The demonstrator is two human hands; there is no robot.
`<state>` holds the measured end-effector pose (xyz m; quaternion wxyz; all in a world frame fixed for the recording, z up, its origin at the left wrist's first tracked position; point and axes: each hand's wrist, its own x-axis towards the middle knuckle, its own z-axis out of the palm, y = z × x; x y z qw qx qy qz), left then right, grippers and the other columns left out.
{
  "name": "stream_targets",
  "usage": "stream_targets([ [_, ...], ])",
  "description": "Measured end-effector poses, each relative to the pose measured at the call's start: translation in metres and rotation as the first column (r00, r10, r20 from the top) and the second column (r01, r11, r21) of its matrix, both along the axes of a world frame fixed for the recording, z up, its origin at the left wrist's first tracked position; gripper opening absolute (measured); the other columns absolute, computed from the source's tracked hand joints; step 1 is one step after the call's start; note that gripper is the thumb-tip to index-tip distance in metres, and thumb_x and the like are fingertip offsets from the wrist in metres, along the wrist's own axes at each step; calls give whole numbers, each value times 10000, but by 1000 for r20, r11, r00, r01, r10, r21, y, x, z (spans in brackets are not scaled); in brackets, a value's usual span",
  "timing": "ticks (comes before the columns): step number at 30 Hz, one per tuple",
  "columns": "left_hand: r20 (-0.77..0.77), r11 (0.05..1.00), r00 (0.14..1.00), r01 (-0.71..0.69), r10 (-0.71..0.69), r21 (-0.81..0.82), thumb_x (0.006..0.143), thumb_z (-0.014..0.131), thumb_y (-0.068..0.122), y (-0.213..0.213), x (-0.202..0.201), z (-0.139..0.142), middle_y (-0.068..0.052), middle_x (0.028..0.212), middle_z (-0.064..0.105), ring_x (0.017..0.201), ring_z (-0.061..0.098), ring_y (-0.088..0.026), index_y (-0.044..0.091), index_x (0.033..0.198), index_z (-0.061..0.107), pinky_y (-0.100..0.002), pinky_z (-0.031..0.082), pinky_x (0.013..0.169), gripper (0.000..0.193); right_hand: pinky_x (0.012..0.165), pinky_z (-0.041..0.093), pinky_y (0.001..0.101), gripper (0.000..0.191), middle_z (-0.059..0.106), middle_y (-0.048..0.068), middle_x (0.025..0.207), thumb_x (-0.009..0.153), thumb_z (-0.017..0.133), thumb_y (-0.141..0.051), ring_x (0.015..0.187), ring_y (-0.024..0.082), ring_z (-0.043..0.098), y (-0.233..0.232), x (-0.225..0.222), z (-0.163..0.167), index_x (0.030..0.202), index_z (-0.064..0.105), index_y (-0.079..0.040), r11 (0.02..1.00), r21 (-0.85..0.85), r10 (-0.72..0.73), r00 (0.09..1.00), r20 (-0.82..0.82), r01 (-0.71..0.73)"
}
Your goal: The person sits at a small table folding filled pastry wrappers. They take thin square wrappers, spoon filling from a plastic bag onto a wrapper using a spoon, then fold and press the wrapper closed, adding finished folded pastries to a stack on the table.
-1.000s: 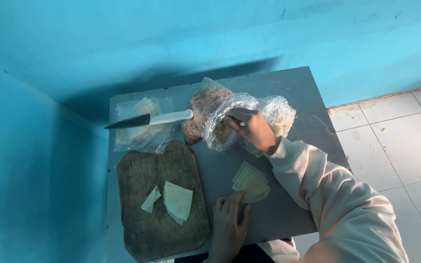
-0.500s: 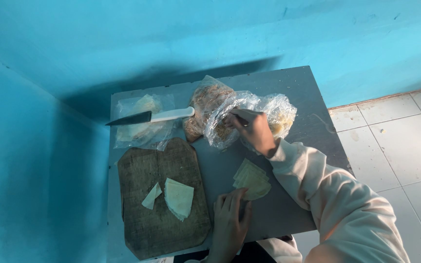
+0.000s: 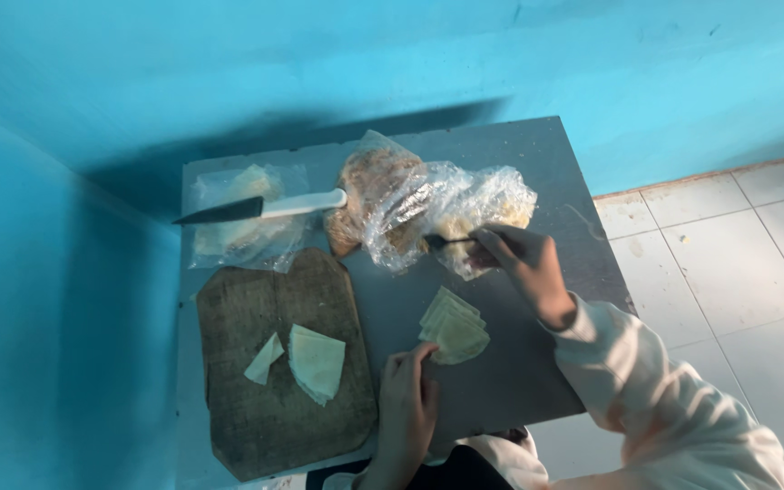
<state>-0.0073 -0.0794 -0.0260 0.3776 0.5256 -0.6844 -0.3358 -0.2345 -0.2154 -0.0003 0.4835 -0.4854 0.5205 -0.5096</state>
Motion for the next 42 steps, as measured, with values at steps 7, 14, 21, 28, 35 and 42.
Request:
stream_targets([
  [7,-12,988,998,-70,69,-139,843,681,-65,0,-3,16,-133,1087,691,975,644,-329,63,1190,655,-432,515,824,371,717,590,335,296,733,180,869,1040,585,-117,780,222,728,75,-39,-11,1137,693,140,972,236,-25,983,179,-18],
  [14,25,983,995,-87,92,-162,865,736,0,-2,-5,19,-89,1048,717,941,655,-326,75,1098,656,-417,521,801,258,724,609,311,261,740,158,897,1039,582,-96,801,197,734,123,-36,-26,1134,697,118,987,156,32,999,38,-37],
  [21,-2,980,994,-108,109,-169,893,741,28,-2,-6,13,-55,1006,727,904,652,-281,90,1108,674,-380,523,776,234,787,644,310,169,751,149,990,1004,628,-25,895,210,772,138,-31,-36,1115,710,72,985,-106,109,962,-251,-139],
  [28,17,980,995,-98,102,-174,891,753,35,-2,-6,15,-32,1023,730,905,644,-259,95,1122,678,-367,525,772,250,798,670,310,144,747,131,1049,977,651,-28,928,212,781,140,-33,-40,1100,701,29,920,-317,120,936,-331,-230],
  [35,3,975,995,-93,95,-203,878,753,16,-1,-5,14,-33,1075,732,922,649,-263,91,1122,672,-370,526,800,268,816,660,318,149,746,134,1053,975,652,-28,938,221,781,150,-37,-38,1106,701,26,905,-350,87,911,-403,-241],
  [42,17,977,997,-71,76,-201,865,751,8,-2,-4,15,-41,1099,735,916,649,-273,84,1130,659,-374,526,798,290,803,658,320,151,750,134,1032,980,649,-35,919,221,782,149,-37,-42,1103,703,36,934,-297,72,921,-383,-197],
])
